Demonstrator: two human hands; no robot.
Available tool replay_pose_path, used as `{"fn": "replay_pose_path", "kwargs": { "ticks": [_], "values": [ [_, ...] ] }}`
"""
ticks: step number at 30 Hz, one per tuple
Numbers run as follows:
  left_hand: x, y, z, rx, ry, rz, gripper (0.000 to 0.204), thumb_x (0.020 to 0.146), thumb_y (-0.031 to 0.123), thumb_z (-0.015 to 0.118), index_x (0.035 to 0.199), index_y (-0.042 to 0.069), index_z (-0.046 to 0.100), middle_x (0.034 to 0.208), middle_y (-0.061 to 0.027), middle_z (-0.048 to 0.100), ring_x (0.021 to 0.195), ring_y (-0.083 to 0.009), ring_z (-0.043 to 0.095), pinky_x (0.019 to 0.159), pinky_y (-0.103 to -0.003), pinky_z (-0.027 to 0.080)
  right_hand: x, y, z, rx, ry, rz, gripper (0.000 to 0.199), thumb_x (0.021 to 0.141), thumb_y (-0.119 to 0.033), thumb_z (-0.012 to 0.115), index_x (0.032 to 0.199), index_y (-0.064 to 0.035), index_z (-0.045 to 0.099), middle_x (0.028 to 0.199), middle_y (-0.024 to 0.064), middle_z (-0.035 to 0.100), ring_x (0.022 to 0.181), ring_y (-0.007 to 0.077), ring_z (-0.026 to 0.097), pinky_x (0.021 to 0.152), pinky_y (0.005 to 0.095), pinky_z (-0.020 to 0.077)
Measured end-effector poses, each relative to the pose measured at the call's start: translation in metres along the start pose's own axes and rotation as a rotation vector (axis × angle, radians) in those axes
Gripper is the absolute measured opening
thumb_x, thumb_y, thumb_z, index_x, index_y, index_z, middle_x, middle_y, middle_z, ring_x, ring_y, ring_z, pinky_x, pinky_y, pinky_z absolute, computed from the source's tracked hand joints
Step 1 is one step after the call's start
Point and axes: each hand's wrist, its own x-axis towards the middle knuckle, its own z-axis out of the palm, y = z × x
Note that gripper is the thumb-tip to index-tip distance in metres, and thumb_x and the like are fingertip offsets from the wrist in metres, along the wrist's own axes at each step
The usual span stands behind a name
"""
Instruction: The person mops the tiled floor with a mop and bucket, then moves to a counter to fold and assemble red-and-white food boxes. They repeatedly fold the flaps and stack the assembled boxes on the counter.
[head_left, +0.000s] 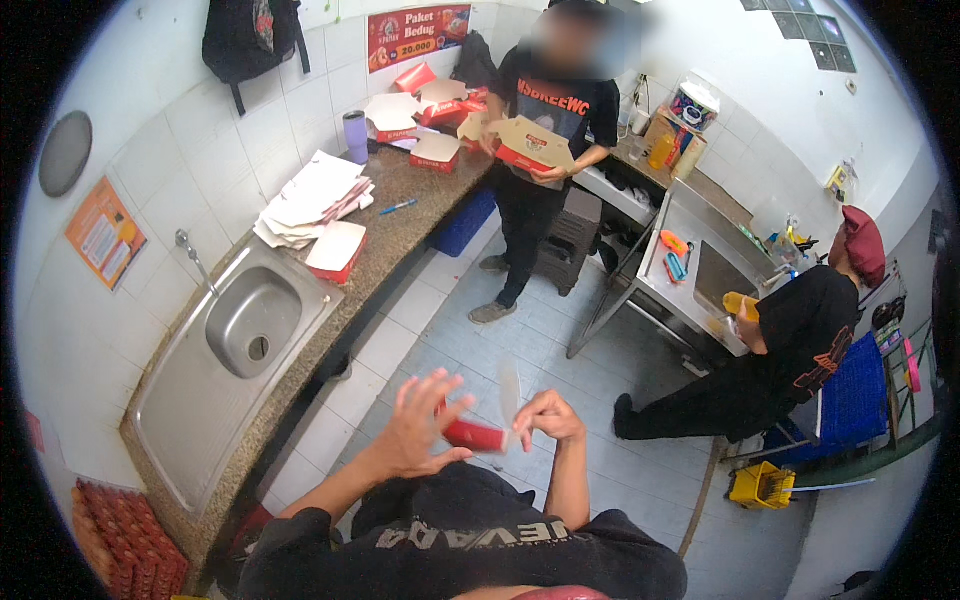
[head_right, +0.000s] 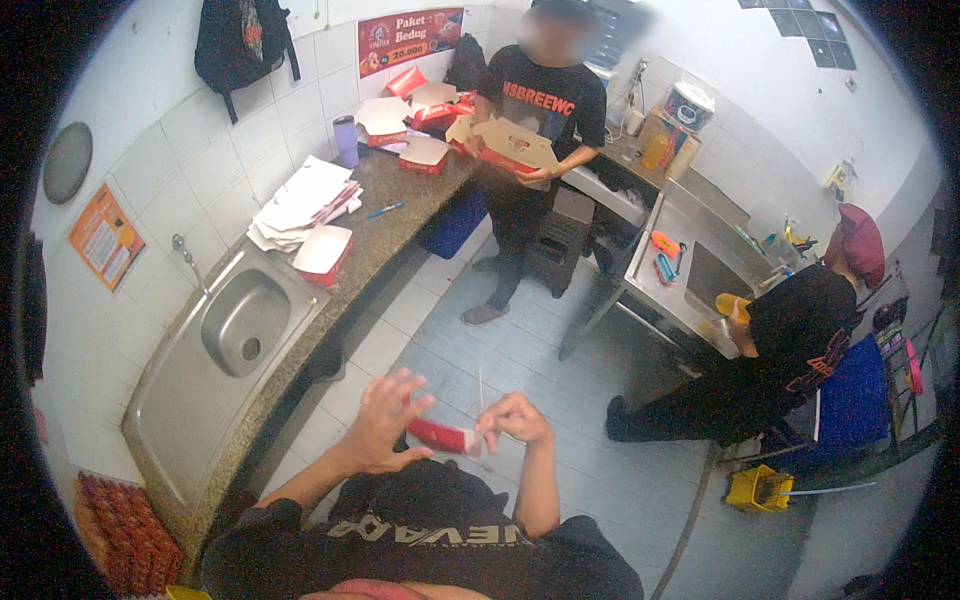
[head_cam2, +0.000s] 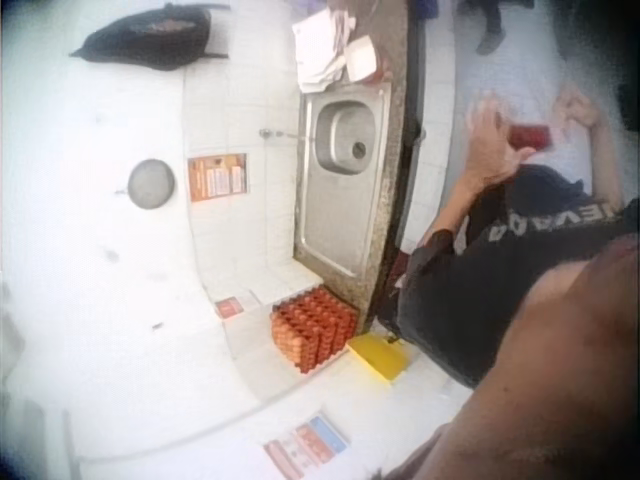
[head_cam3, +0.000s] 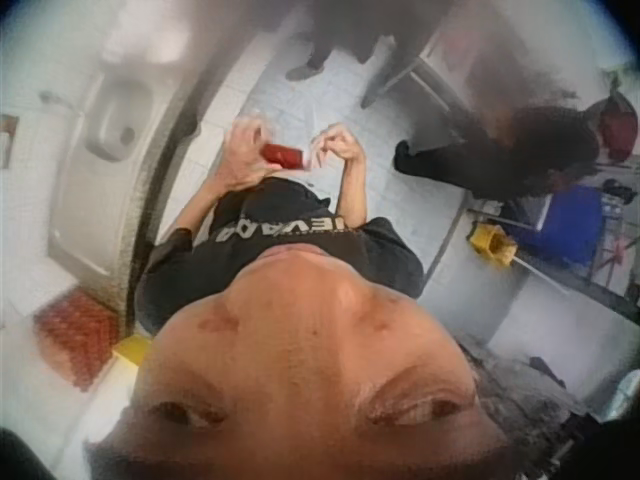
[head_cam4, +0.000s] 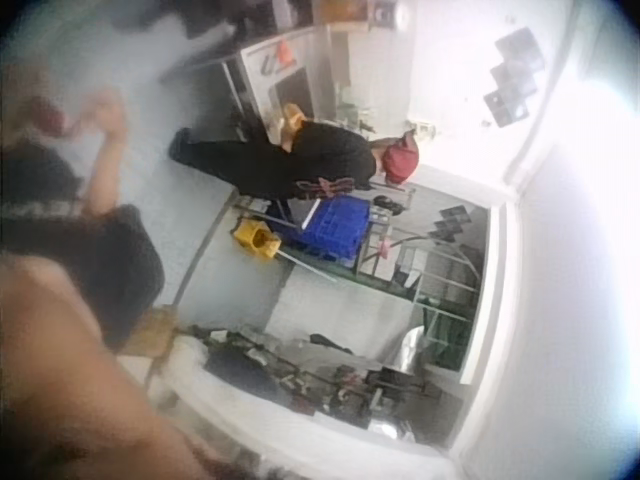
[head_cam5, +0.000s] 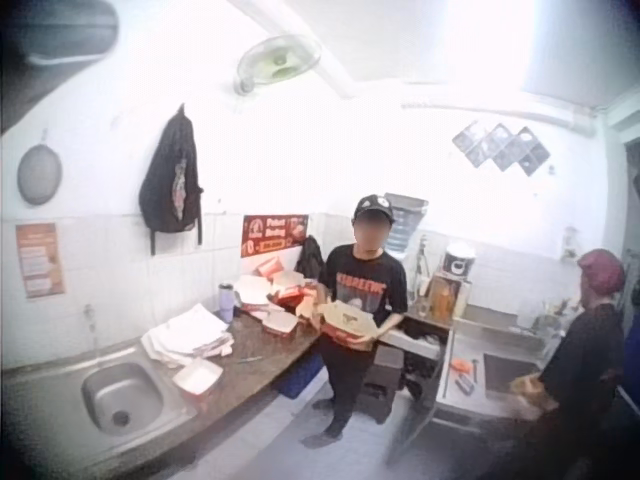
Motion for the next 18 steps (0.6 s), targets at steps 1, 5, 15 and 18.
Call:
{"fn": "replay_pose_path", "kwargs": {
  "ticks": [1,5,15,18],
  "values": [
    [-0.001,-0.006,0.004,-0.102,-0.128,0.037,0.052,0.096,0.039,0.056,0.134,0.003,0.051,0.13,-0.0158,0.055,0.119,-0.0317,0.052,0.099,-0.044,0.04,0.004,0.005,-0.006,0.098,-0.131,-0.069,0.023,0.097,-0.012,0.061,0.094,0.0067,0.073,0.073,0.014,0.071,0.058,0.0202,0.068,0.054,0.0289,0.053],
    [-0.014,-0.025,0.04,-0.597,-0.511,0.023,0.031,0.097,0.026,0.056,0.117,0.002,0.06,0.098,-0.0137,0.062,0.099,-0.0278,0.059,0.087,-0.043,0.044,0.024,0.013,-0.013,0.082,-0.476,-0.249,0.022,0.092,-0.012,0.066,0.092,0.009,0.073,0.066,0.0189,0.068,0.054,0.0202,0.067,0.05,0.0281,0.0521],
    [-0.024,-0.036,0.052,-1.352,-0.787,-0.501,0.041,0.1,0.017,0.057,0.138,0.003,0.053,0.09,0.0013,0.066,0.078,-0.0051,0.055,0.066,-0.024,0.043,0.023,-0.085,0.094,-1.089,-0.18,0.183,0.037,0.094,-0.036,0.063,0.078,-0.0033,0.069,0.059,0.0144,0.061,0.057,0.0347,0.062,0.057,0.0422,0.0497],
    [-0.03,-0.034,0.064,-1.316,-0.819,-0.526,0.04,0.099,0.016,0.058,0.136,0.003,0.055,0.095,-0.003,0.069,0.084,-0.0073,0.06,0.072,-0.025,0.047,0.015,-0.064,0.092,-1.136,-0.123,0.289,0.037,0.091,-0.04,0.066,0.082,-0.0054,0.072,0.059,0.0146,0.061,0.058,0.0348,0.062,0.059,0.0434,0.0503]
  ]
}}
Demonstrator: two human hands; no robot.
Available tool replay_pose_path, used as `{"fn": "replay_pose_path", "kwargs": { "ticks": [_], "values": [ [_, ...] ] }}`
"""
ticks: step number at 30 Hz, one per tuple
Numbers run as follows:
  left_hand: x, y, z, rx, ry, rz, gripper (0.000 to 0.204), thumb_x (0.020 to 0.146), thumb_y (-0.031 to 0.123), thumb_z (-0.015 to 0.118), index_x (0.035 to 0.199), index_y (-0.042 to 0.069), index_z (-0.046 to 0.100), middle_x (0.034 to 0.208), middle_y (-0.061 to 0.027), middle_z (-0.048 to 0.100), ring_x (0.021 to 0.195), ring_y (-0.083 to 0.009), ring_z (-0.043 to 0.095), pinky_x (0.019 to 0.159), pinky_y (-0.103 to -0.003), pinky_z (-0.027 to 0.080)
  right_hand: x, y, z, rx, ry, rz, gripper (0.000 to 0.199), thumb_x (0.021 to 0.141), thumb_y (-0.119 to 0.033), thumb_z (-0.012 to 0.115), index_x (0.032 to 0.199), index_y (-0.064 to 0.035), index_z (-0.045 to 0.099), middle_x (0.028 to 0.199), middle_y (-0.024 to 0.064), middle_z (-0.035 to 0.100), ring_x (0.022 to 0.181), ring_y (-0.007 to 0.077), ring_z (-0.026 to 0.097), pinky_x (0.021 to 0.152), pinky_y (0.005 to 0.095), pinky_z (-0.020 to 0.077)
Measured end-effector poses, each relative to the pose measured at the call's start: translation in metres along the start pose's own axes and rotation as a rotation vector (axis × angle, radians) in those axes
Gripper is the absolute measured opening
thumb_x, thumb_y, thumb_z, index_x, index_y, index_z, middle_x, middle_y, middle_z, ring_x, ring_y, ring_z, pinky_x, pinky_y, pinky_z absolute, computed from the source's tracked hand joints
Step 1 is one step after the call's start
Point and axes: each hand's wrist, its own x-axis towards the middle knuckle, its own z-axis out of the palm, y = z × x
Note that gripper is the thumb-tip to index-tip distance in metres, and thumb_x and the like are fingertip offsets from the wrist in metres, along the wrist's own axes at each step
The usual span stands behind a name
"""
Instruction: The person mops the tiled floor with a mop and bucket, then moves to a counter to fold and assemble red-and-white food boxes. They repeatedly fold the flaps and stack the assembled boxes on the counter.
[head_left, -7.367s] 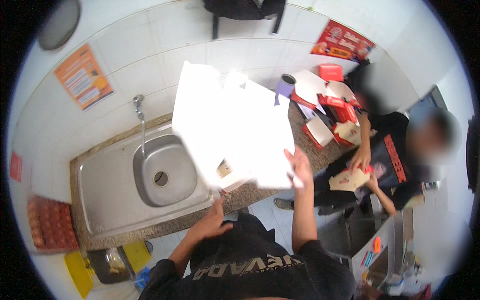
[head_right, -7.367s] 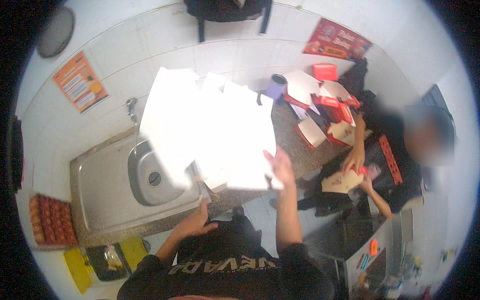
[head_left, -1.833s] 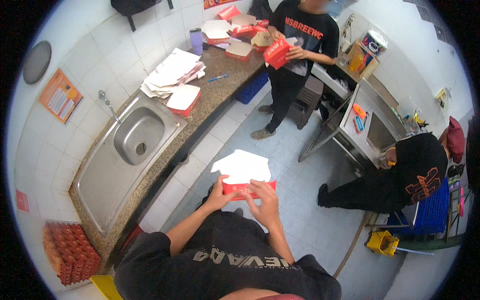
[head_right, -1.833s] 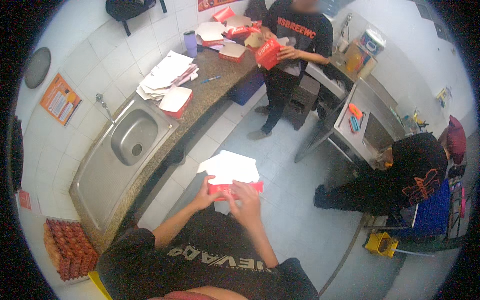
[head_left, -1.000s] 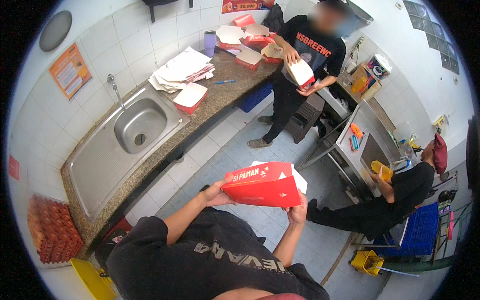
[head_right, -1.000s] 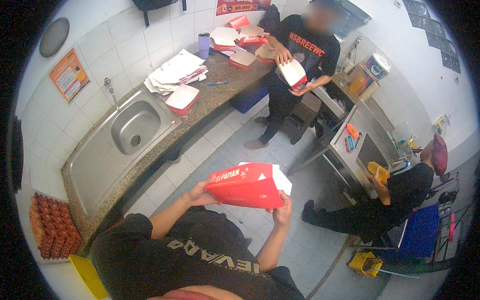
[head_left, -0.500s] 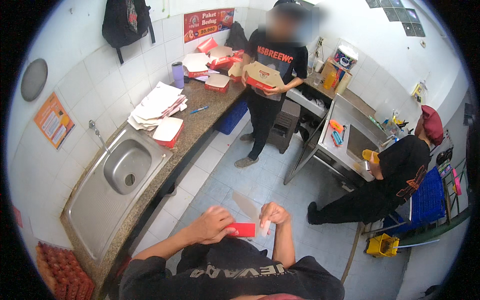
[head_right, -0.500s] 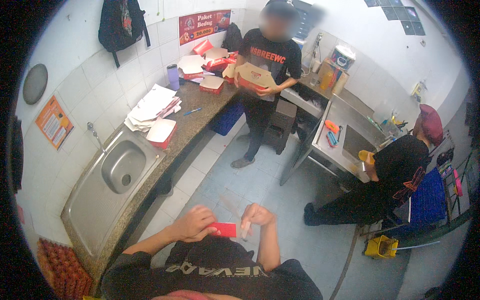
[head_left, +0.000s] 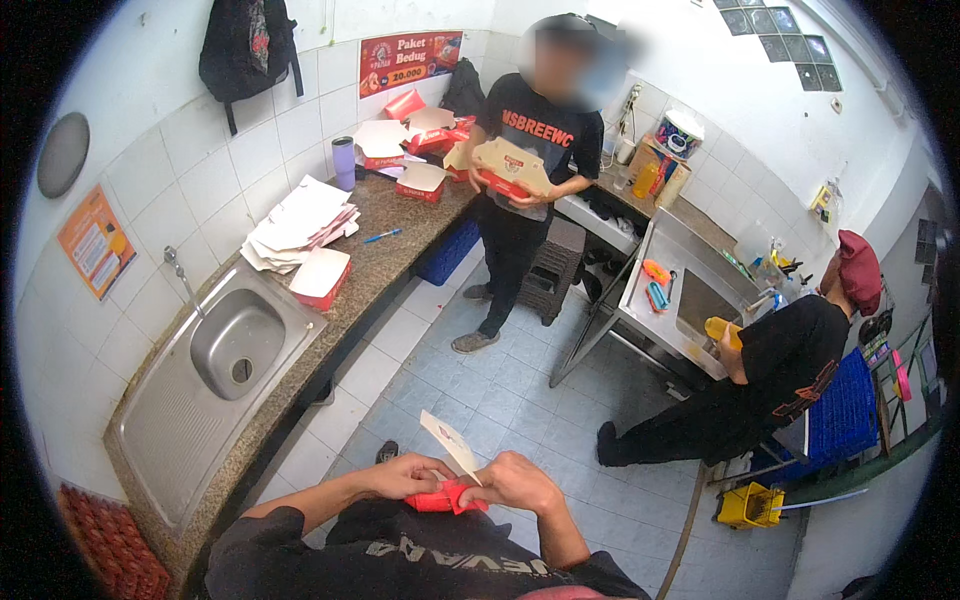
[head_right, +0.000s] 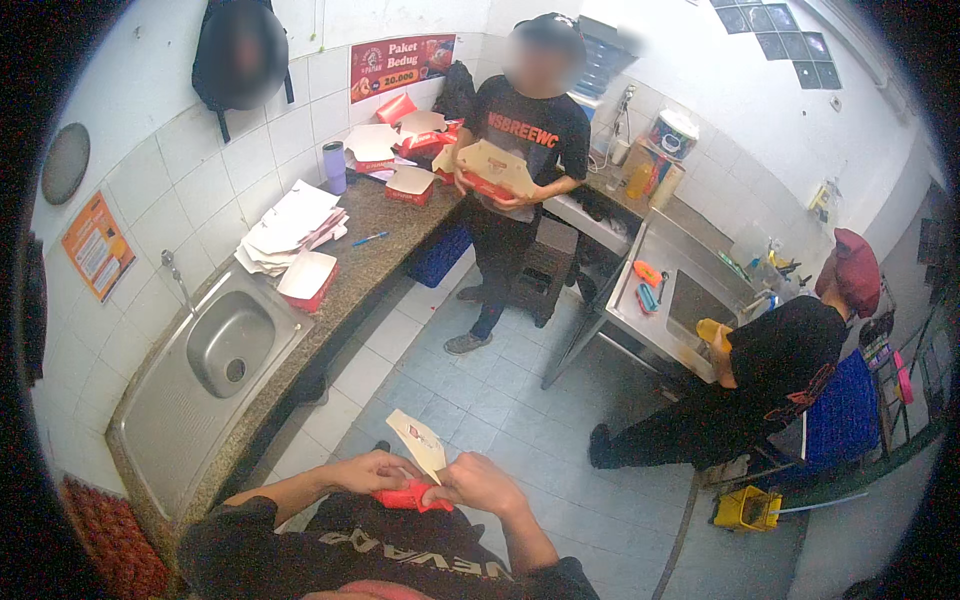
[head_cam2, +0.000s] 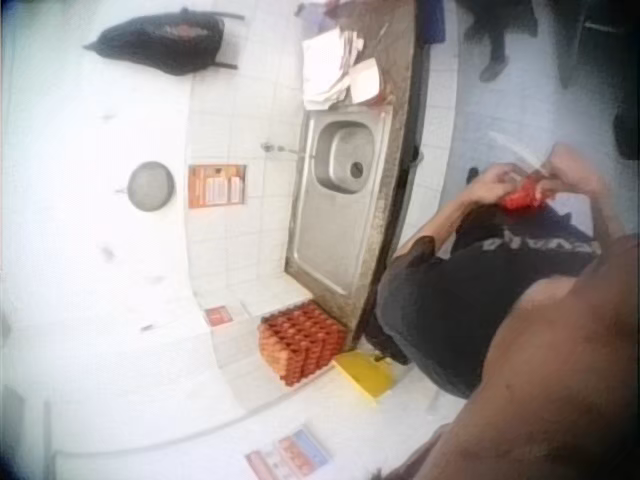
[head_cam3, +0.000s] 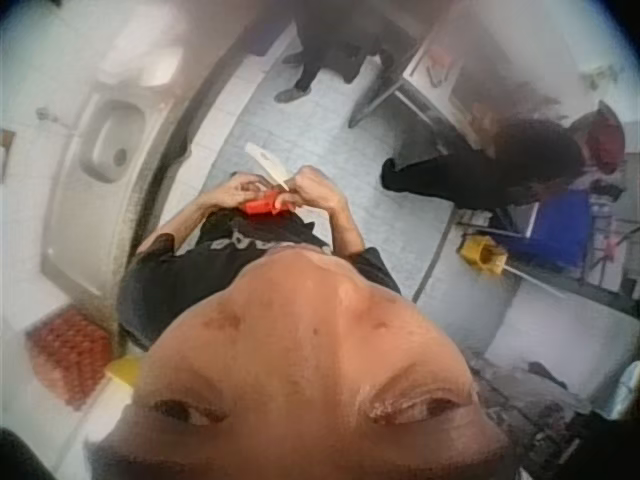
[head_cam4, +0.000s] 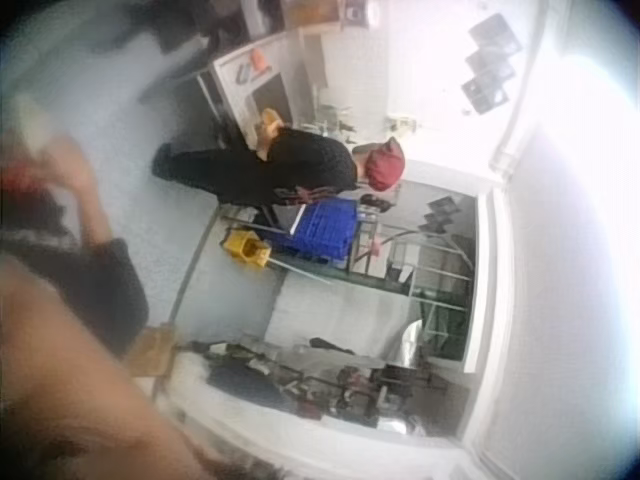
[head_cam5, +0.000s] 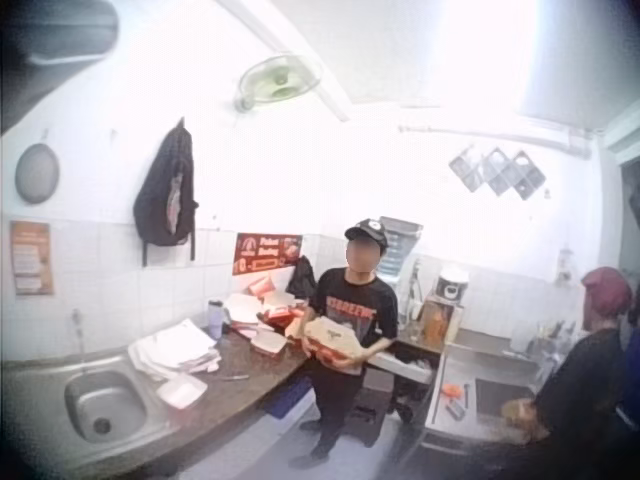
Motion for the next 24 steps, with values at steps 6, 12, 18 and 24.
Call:
{"fn": "replay_pose_path", "kwargs": {
  "ticks": [6,12,18,24],
  "values": [
    [-0.012,0.016,0.01,0.32,0.282,0.036,0.03,0.096,0.016,0.059,0.124,0.006,0.067,0.107,-0.0157,0.072,0.097,-0.0172,0.066,0.086,-0.033,0.051,0.001,0.011,0.033,0.01,0.524,0.067,0.022,0.085,-0.028,0.075,0.091,-0.0072,0.078,0.058,0.013,0.063,0.05,0.0251,0.063,0.05,0.0343,0.0496],
    [-0.021,0.022,0.026,0.504,0.418,0.188,0.031,0.093,0.015,0.062,0.122,0.007,0.066,0.105,-0.0227,0.07,0.1,-0.0329,0.068,0.089,-0.04,0.05,0.006,0.014,0.05,0.08,0.42,-0.097,0.017,0.083,-0.02,0.077,0.093,-0.0058,0.078,0.064,0.0159,0.066,0.052,0.0241,0.064,0.05,0.0332,0.0506],
    [-0.023,0.042,0.027,0.558,0.373,0.22,0.033,0.092,0.009,0.057,0.122,-0.001,0.051,0.101,-0.0229,0.069,0.105,-0.0403,0.063,0.09,-0.047,0.048,0.008,0.022,0.047,0.123,0.325,-0.171,0.028,0.083,-0.023,0.077,0.107,-0.0078,0.076,0.063,0.0174,0.062,0.051,0.0272,0.062,0.051,0.0358,0.0484],
    [-0.025,0.05,0.028,0.612,0.434,0.264,0.043,0.093,0.01,0.059,0.132,0.001,0.043,0.104,-0.0196,0.07,0.105,-0.0413,0.063,0.09,-0.047,0.047,0.008,0.019,0.027,-0.158,0.186,-0.033,0.041,0.098,-0.038,0.056,0.129,-0.0126,0.063,0.06,0.018,0.06,0.055,0.0346,0.062,0.054,0.0443,0.047]
  ]
}}
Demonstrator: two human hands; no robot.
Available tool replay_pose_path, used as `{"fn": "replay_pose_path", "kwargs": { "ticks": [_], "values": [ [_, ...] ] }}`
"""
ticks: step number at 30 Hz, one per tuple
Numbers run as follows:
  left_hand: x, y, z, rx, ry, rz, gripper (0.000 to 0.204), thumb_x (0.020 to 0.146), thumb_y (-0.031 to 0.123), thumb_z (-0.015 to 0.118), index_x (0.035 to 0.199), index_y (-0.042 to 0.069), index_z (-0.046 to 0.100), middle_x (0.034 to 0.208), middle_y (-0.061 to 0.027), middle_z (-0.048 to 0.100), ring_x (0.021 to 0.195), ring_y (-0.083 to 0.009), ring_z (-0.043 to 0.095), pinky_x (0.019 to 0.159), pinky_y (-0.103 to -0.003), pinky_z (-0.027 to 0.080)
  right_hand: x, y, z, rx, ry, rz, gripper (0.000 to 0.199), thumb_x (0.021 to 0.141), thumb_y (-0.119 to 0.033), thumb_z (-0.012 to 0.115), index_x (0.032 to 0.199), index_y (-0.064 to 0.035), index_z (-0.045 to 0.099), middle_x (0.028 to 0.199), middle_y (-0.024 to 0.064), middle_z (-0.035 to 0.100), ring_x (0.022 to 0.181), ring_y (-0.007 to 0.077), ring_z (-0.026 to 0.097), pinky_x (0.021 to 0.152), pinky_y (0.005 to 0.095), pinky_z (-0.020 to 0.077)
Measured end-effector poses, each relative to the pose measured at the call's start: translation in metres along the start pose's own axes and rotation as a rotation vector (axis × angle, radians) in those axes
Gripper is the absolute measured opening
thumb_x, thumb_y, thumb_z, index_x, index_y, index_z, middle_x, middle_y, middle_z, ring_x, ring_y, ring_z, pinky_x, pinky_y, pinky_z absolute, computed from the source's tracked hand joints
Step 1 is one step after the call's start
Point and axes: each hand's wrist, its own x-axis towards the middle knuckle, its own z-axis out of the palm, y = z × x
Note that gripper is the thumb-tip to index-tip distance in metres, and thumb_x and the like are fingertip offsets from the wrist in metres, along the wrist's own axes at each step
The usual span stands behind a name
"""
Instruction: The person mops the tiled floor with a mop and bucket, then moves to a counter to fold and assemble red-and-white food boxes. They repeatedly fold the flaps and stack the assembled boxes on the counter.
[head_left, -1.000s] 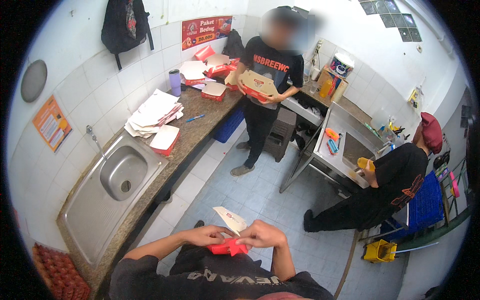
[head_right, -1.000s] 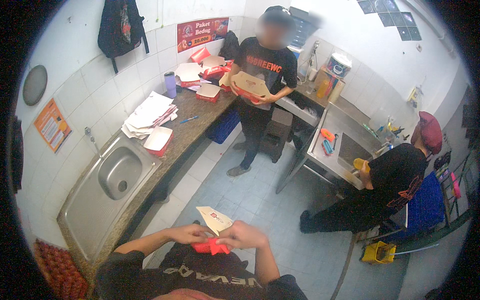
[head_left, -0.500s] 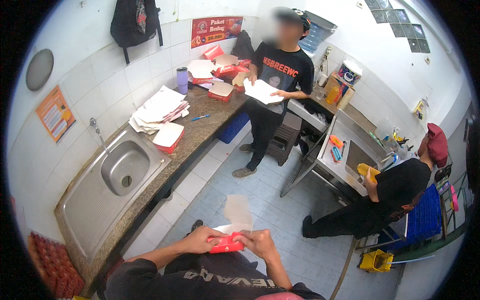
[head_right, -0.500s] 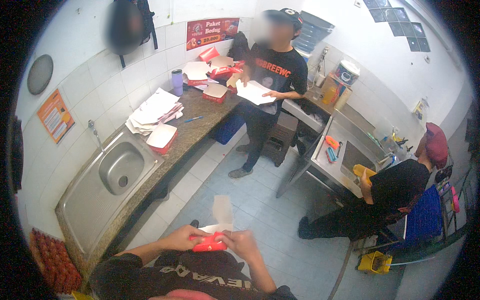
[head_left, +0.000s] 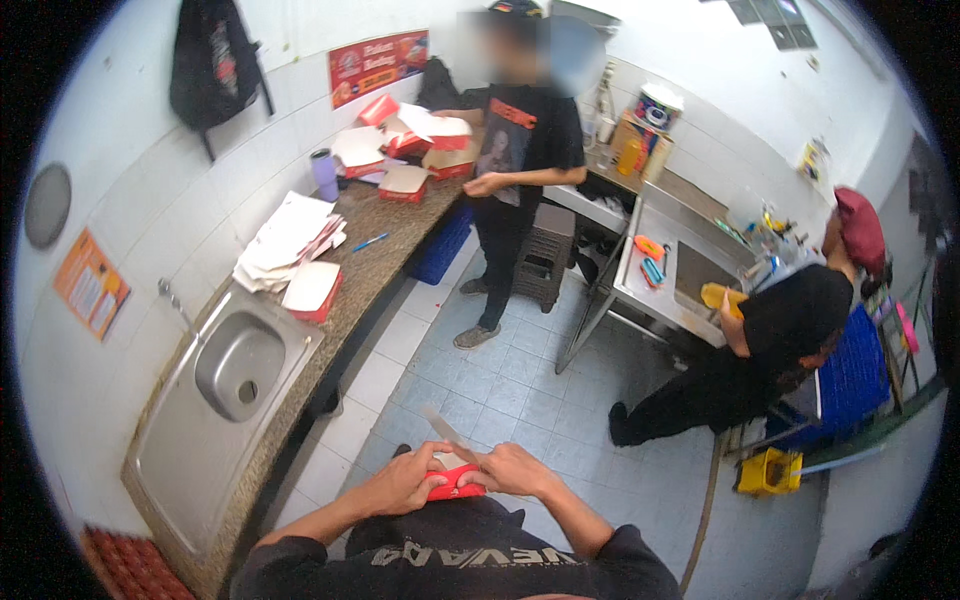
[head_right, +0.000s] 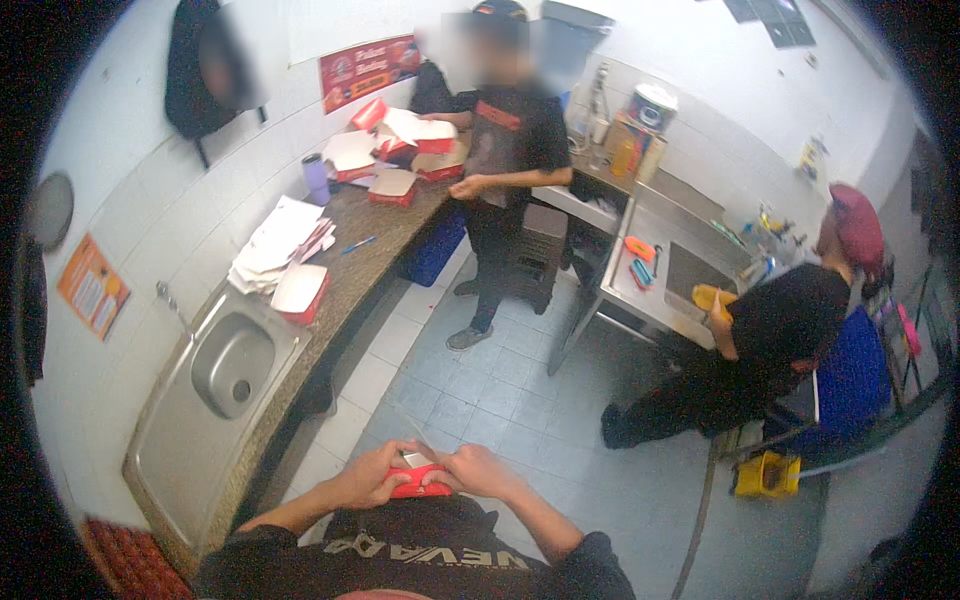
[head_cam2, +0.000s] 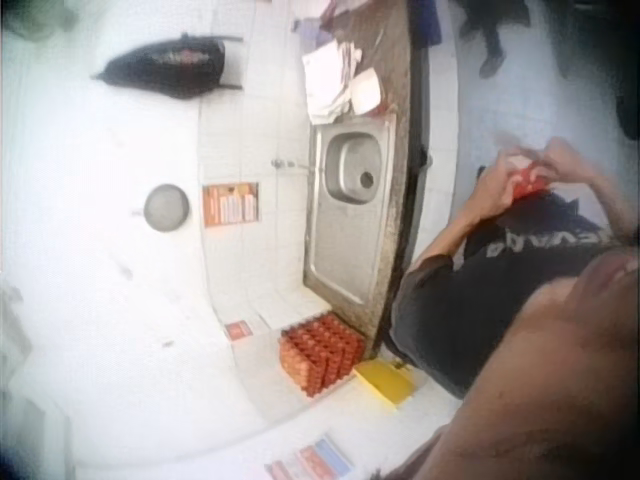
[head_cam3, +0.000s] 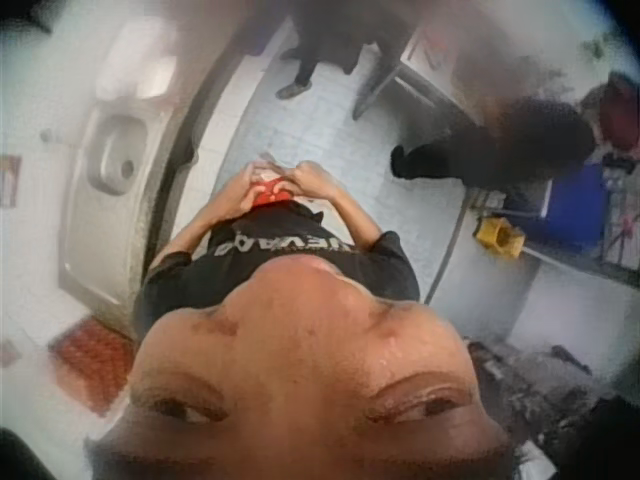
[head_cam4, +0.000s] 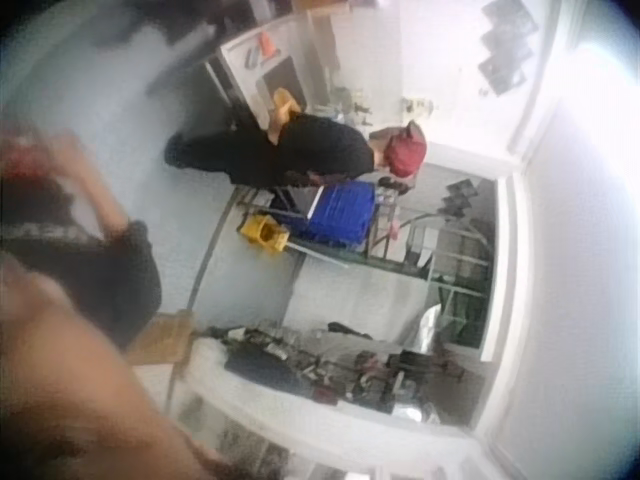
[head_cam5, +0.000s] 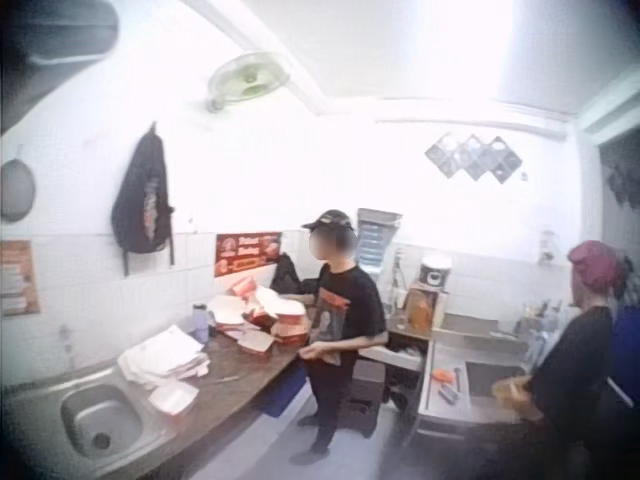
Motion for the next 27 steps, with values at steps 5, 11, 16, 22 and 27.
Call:
{"fn": "replay_pose_path", "kwargs": {
  "ticks": [5,11,16,22,27],
  "values": [
    [0.008,0.0,-0.022,0.084,-0.047,0.004,0.058,0.089,0.018,0.069,0.136,0.001,0.039,0.104,-0.0172,0.07,0.102,-0.0347,0.065,0.089,-0.044,0.048,0.017,0.003,-0.015,0.23,-0.367,0.087,0.04,0.104,-0.043,0.042,0.108,-0.0061,0.058,0.059,0.0153,0.061,0.064,0.0351,0.067,0.061,0.0479,0.0499],
    [-0.007,-0.056,-0.017,-0.222,0.316,0.034,0.049,0.096,0.03,0.066,0.13,0.0,0.049,0.124,-0.0119,0.061,0.11,-0.024,0.06,0.099,-0.039,0.044,-0.004,-0.006,-0.016,0.45,-0.224,0.198,0.039,0.105,-0.041,0.04,0.099,-0.0061,0.056,0.061,0.0166,0.062,0.064,0.0388,0.066,0.062,0.0494,0.0494],
    [-0.019,-0.074,0.001,-1.072,0.406,-0.021,0.028,0.099,0.019,0.062,0.116,-0.002,0.062,0.128,-0.0117,0.057,0.124,-0.0247,0.052,0.105,-0.043,0.041,-0.019,-0.005,0.025,0.223,0.148,0.304,0.037,0.104,-0.04,0.04,0.098,-0.0068,0.056,0.074,0.0271,0.063,0.073,0.0473,0.063,0.064,0.0557,0.0477],
    [0.006,-0.023,-0.001,-0.185,-0.069,0.267,0.016,0.088,0.017,0.074,0.091,0.002,0.07,0.118,-0.0135,0.057,0.117,-0.026,0.054,0.1,-0.036,0.044,-0.029,-0.007,0.033,0.158,-0.024,0.242,0.036,0.102,-0.035,0.046,0.089,-0.0028,0.055,0.064,0.0228,0.059,0.062,0.0459,0.06,0.058,0.0548,0.0453],
    [0.002,-0.028,0.016,0.109,-0.084,0.067,0.024,0.092,0.018,0.066,0.1,-0.003,0.057,0.106,-0.0213,0.056,0.103,-0.0367,0.059,0.084,-0.04,0.049,-0.035,-0.024,0.024,0.207,-0.319,0.33,0.047,0.104,-0.04,0.038,0.098,0.0026,0.058,0.079,0.0286,0.064,0.078,0.0471,0.064,0.07,0.0554,0.048]
  ]
}}
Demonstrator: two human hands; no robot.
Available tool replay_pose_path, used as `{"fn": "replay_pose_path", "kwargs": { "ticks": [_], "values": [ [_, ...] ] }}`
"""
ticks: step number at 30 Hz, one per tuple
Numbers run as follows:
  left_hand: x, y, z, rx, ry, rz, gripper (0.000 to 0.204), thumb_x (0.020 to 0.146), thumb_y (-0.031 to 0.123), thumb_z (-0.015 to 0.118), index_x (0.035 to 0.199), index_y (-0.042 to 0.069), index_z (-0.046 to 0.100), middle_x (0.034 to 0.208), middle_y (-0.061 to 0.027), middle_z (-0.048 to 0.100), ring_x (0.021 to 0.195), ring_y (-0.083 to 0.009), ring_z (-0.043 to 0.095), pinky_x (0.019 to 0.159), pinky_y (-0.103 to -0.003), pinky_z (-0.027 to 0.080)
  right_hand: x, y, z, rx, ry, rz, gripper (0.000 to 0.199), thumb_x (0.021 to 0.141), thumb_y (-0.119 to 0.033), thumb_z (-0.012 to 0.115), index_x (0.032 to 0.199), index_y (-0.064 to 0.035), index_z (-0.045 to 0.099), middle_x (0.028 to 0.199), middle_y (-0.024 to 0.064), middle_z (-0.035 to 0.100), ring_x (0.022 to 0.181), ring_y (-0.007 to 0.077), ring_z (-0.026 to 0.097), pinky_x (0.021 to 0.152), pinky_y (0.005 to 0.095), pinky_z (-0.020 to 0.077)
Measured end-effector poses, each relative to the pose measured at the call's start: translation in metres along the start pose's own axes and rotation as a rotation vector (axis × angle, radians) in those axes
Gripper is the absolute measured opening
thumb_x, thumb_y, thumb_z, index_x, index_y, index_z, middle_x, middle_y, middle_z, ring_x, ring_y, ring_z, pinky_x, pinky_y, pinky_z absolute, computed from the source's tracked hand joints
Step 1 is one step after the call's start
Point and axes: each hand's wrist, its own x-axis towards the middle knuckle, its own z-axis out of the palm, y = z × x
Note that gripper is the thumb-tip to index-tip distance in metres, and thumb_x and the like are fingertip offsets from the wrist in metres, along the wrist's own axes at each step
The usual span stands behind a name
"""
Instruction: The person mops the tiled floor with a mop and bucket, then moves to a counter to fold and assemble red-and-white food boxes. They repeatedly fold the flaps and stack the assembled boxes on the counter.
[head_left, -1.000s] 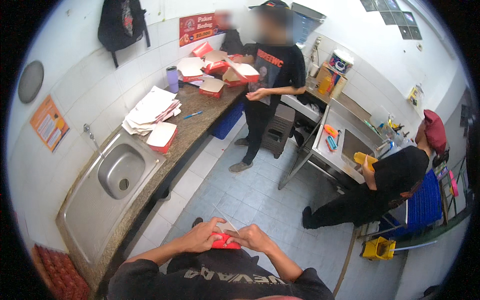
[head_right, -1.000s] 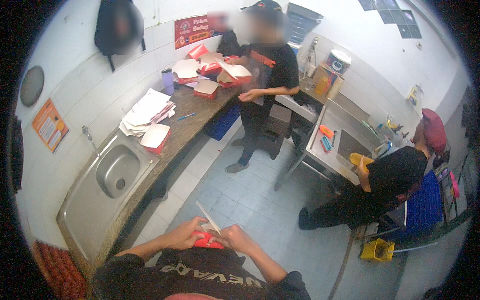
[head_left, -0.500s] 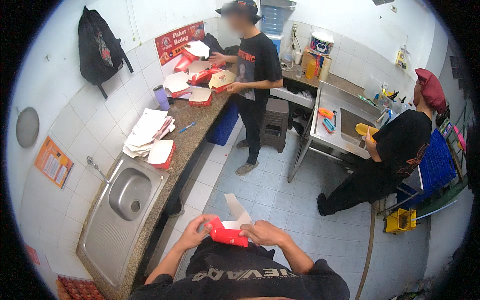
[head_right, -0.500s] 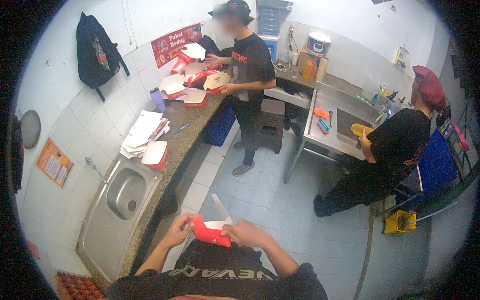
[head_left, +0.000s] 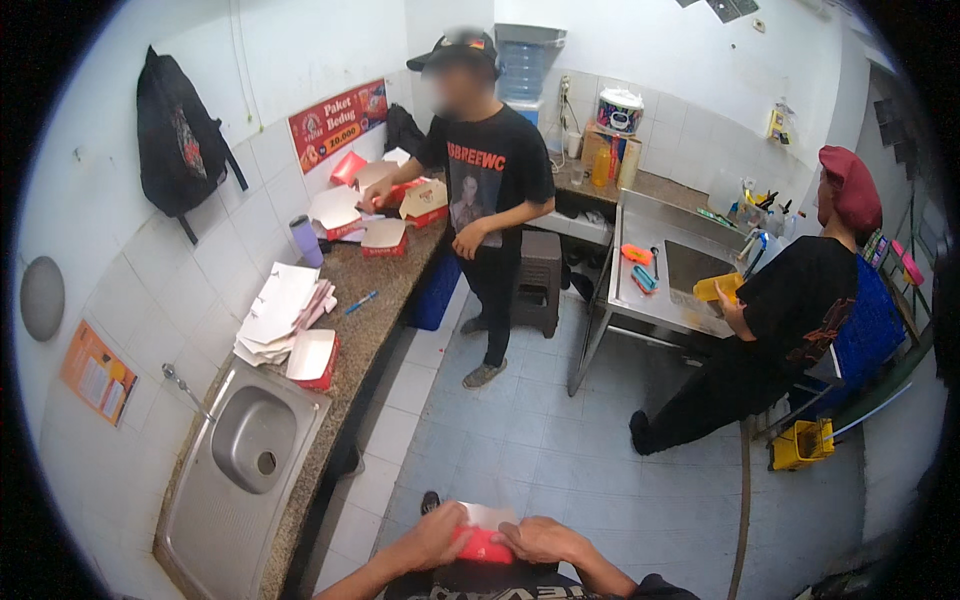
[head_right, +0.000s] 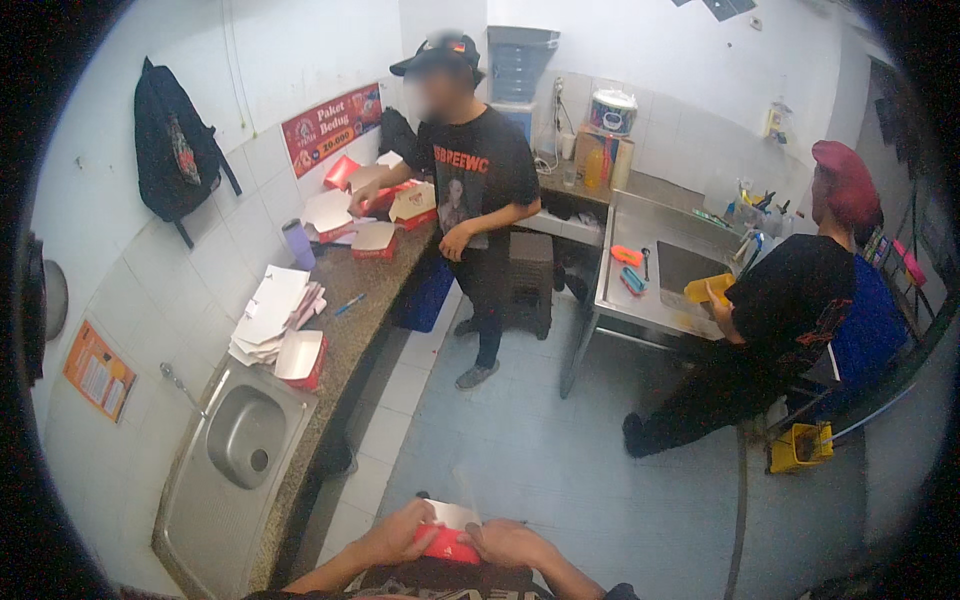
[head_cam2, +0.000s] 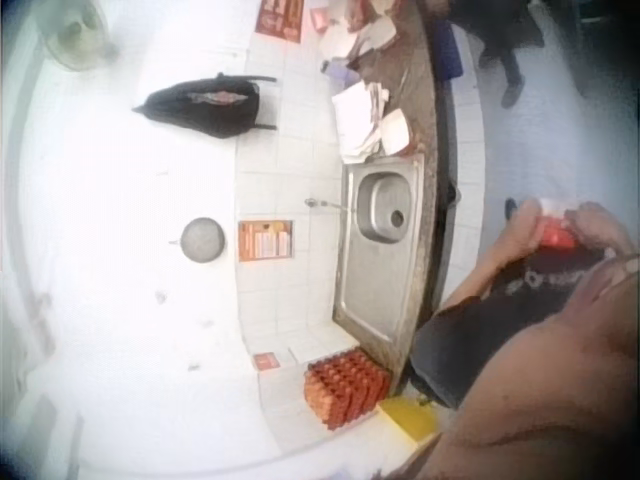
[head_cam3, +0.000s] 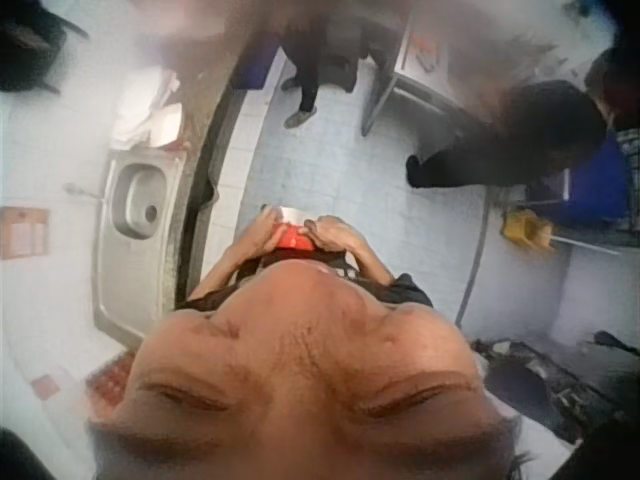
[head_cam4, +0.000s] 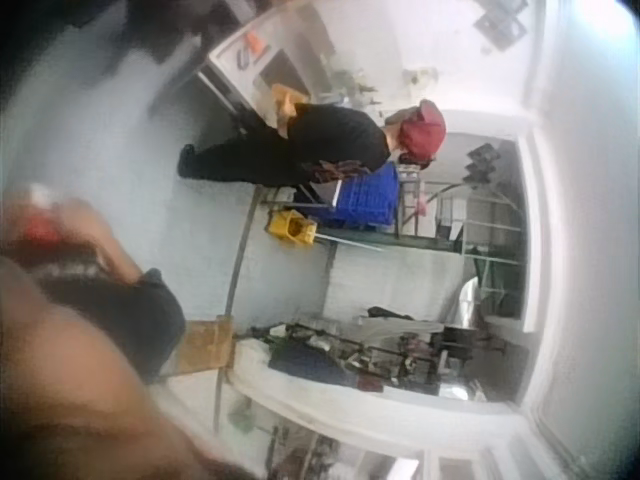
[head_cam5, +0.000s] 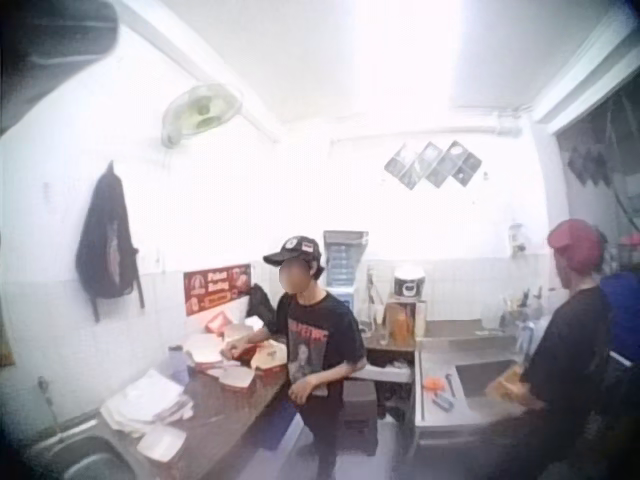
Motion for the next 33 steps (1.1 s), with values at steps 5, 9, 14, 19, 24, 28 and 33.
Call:
{"fn": "replay_pose_path", "kwargs": {
  "ticks": [5,9,14,19,24,28,33],
  "values": [
    [0.002,0.018,-0.004,0.038,-0.072,-0.308,0.025,0.095,0.015,0.055,0.099,-0.008,0.046,0.093,-0.0307,0.059,0.093,-0.0492,0.06,0.078,-0.053,0.048,0.0,-0.008,0.004,0.051,0.071,-0.012,0.043,0.104,-0.036,0.041,0.094,0.0029,0.055,0.073,0.0279,0.06,0.07,0.0474,0.061,0.064,0.0553,0.046],
    [0.002,-0.001,-0.002,-0.034,-0.345,-0.259,0.025,0.097,0.015,0.053,0.099,-0.008,0.042,0.091,-0.0322,0.061,0.093,-0.0518,0.06,0.078,-0.053,0.048,0.015,-0.002,0.01,0.04,0.193,-0.144,0.037,0.102,-0.034,0.047,0.087,-0.0002,0.053,0.055,0.0229,0.054,0.054,0.0448,0.057,0.051,0.0544,0.0427],
    [0.006,-0.02,-0.015,-0.259,-0.133,-0.18,0.039,0.095,0.024,0.062,0.111,-0.005,0.041,0.091,-0.0279,0.063,0.09,-0.0458,0.063,0.077,-0.047,0.049,0.048,-0.005,-0.022,-0.108,0.189,-0.11,0.037,0.102,-0.036,0.046,0.091,-0.0023,0.055,0.059,0.0207,0.059,0.057,0.0441,0.061,0.052,0.0529,0.0466],
    [0.02,-0.027,-0.038,-0.116,0.31,-0.228,0.05,0.088,0.022,0.073,0.12,-0.002,0.043,0.087,-0.0203,0.071,0.087,-0.0398,0.068,0.074,-0.043,0.052,0.08,-0.016,-0.035,-0.141,0.258,0.05,0.061,0.099,-0.034,0.053,0.145,-0.0006,0.033,0.13,0.0345,0.048,0.105,0.0474,0.061,0.083,0.0503,0.053],
    [0.047,-0.03,-0.058,-0.234,0.42,-0.246,0.048,0.086,0.023,0.075,0.118,-0.002,0.05,0.098,-0.0218,0.071,0.093,-0.039,0.069,0.08,-0.043,0.053,0.126,-0.015,-0.042,0.29,0.513,-0.232,0.096,0.079,-0.031,0.077,0.149,-0.0006,0.018,0.145,0.0278,0.027,0.131,0.0418,0.036,0.107,0.047,0.038],
    [0.046,-0.029,-0.095,-0.15,0.365,0.026,0.064,0.083,0.023,0.077,0.131,-0.005,0.045,0.13,-0.0244,0.053,0.122,-0.0391,0.053,0.101,-0.045,0.042,0.173,0.001,-0.026,0.54,0.763,-0.222,0.092,0.071,-0.029,0.084,0.137,-0.0037,0.024,0.133,0.0178,0.035,0.129,0.031,0.039,0.11,0.0413,0.0329],
    [0.023,-0.09,-0.158,-0.146,0.785,-0.017,0.113,0.073,0.033,0.087,0.146,0.0,0.008,0.147,-0.0269,0.024,0.14,-0.0403,0.027,0.109,-0.051,0.032,0.175,-0.02,-0.067,0.987,0.725,-0.312,0.082,0.071,-0.009,0.074,0.133,-0.0133,0.021,0.129,0.0128,0.036,0.127,0.0233,0.039,0.104,0.0367,0.0377]
  ]
}}
